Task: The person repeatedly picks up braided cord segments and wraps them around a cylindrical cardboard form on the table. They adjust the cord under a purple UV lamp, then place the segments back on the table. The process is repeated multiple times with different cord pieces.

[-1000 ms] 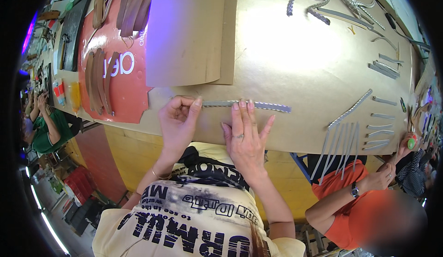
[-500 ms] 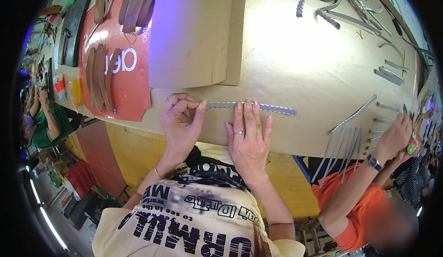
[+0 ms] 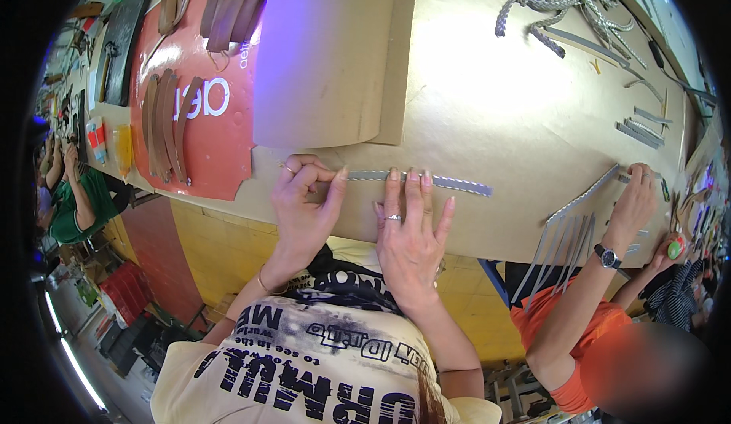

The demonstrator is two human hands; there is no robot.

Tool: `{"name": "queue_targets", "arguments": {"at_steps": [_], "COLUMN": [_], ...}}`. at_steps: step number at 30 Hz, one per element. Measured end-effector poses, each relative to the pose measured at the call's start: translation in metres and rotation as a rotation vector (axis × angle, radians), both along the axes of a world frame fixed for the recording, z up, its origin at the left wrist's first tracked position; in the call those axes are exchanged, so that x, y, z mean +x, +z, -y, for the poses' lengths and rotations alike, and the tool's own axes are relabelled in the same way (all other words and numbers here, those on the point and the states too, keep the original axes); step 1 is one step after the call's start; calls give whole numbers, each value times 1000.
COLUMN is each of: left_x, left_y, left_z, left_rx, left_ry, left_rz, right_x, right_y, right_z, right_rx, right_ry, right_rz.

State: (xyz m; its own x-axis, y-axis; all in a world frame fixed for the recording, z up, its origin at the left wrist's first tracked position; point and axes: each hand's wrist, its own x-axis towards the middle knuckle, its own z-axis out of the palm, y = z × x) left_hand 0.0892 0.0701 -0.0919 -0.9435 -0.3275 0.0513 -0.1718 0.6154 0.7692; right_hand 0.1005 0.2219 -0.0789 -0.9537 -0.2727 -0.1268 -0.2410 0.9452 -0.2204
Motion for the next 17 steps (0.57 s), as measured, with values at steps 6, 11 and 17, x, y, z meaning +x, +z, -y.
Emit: {"name": "queue_targets", "arguments": {"at_steps": [6,11,17], "left_x": [2,2,4], "left_y": [-3,-4,-1], "left_z": [1,1,-1], "left_rx": [-18,-30,18], "left_ry": [-2,1,29], "left_rz": [-30,-36,58], "right_x": [-1,-2,-1], "right_y": [1,4,5], "right_z": [1,4,4], "right_rx": [23,48,140], "right_ry": [-4,-7,44], "right_rz": [21,45,50]}}
